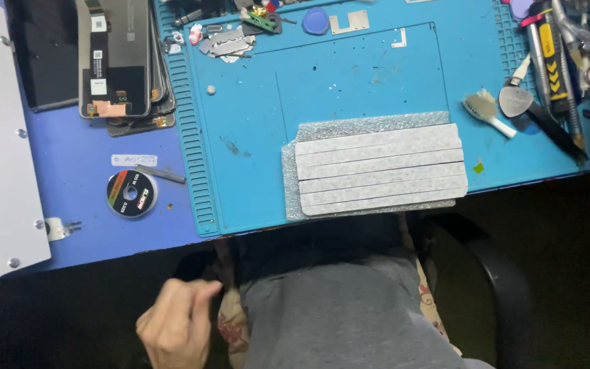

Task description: Preparing a new phone screen by removing protective films, trimming with scissors, and cleaning the surface.

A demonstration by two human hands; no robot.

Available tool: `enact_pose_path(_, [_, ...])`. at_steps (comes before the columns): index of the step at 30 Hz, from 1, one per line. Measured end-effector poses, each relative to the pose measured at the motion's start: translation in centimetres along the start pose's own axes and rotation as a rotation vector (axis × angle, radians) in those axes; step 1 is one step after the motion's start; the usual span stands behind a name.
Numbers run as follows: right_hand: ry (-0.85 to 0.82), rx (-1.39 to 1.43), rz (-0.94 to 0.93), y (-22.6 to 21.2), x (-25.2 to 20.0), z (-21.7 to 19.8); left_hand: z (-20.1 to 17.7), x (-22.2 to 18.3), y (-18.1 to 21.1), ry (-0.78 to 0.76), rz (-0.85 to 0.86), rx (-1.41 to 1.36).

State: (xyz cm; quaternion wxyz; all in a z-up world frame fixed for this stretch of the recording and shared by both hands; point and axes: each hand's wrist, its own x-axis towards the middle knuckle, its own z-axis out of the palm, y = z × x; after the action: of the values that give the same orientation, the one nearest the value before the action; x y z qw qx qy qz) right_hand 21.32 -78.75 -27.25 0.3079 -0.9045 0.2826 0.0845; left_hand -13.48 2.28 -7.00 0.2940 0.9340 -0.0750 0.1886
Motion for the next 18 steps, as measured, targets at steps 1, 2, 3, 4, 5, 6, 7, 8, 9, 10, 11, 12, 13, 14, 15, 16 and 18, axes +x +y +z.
enact_pose_path(1, [0.007, 0.039, -0.010, -1.2, -2.7, 1.0, 0.0, -2.4, -2.1, 0.005, -0.157, 0.149])
enact_pose_path(2, [0.016, 0.080, -0.021, -3.0, -5.3, 1.7, 0.0, -4.8, -4.2, 0.014, -0.312, 0.299])
enact_pose_path(3, [0.019, 0.081, -0.015, -4.8, -8.4, 1.5, -0.6, -4.8, -4.8, 0.009, -0.307, 0.296])
enact_pose_path(4, [0.005, -0.020, -0.222, -6.6, -11.7, 1.3, -1.1, -4.8, -5.3, -0.103, -0.493, 0.379])
enact_pose_path(5, [-0.015, -0.118, -0.428, -8.4, -14.9, 1.1, -1.6, -4.9, -5.8, -0.212, -0.681, 0.460])
enact_pose_path(6, [-0.011, -0.117, -0.423, -15.9, -20.8, 1.2, -1.6, -4.1, -4.9, -0.214, -0.675, 0.458])
enact_pose_path(7, [0.006, -0.144, -0.626, -22.2, -28.9, 0.2, -1.7, -3.3, -3.9, -0.185, -0.631, 0.426])
enact_pose_path(8, [0.009, -0.171, -0.833, -26.8, -38.4, -1.8, -1.9, -2.9, -2.5, -0.156, -0.597, 0.394])
enact_pose_path(9, [0.002, -0.173, -0.832, -28.8, -40.3, -1.8, -1.7, -2.1, -1.6, -0.160, -0.602, 0.395])
enact_pose_path(10, [-0.044, -0.239, -1.014, -31.0, -41.9, -1.8, -1.2, -0.8, -1.0, -0.153, -0.303, 0.265])
enact_pose_path(11, [-0.089, -0.308, -1.195, -33.1, -43.5, -1.9, -0.8, 0.4, -0.4, -0.142, -0.002, 0.135])
enact_pose_path(12, [-0.093, -0.307, -1.200, -34.0, -43.8, -1.0, -0.7, 2.3, 0.6, -0.140, -0.007, 0.138])
enact_pose_path(13, [-0.100, -0.367, -1.352, -34.9, -44.1, -0.1, -0.6, 4.2, 1.5, -0.122, 0.222, 0.018])
enact_pose_path(14, [-0.108, -0.424, -1.504, -35.8, -44.5, 0.9, -0.6, 5.9, 2.5, -0.107, 0.450, -0.100])
enact_pose_path(15, [-0.114, -0.419, -1.510, -35.7, -44.2, 1.6, -0.8, 7.3, 3.1, -0.107, 0.444, -0.094])
enact_pose_path(16, [-0.088, -0.502, -1.529, -35.8, -43.7, 2.4, -1.0, 8.8, 3.7, -0.060, 0.526, -0.133])
enact_pose_path(18, [-0.058, -0.579, -1.558, -36.2, -43.4, 2.9, -1.2, 11.0, 4.5, -0.009, 0.607, -0.161])
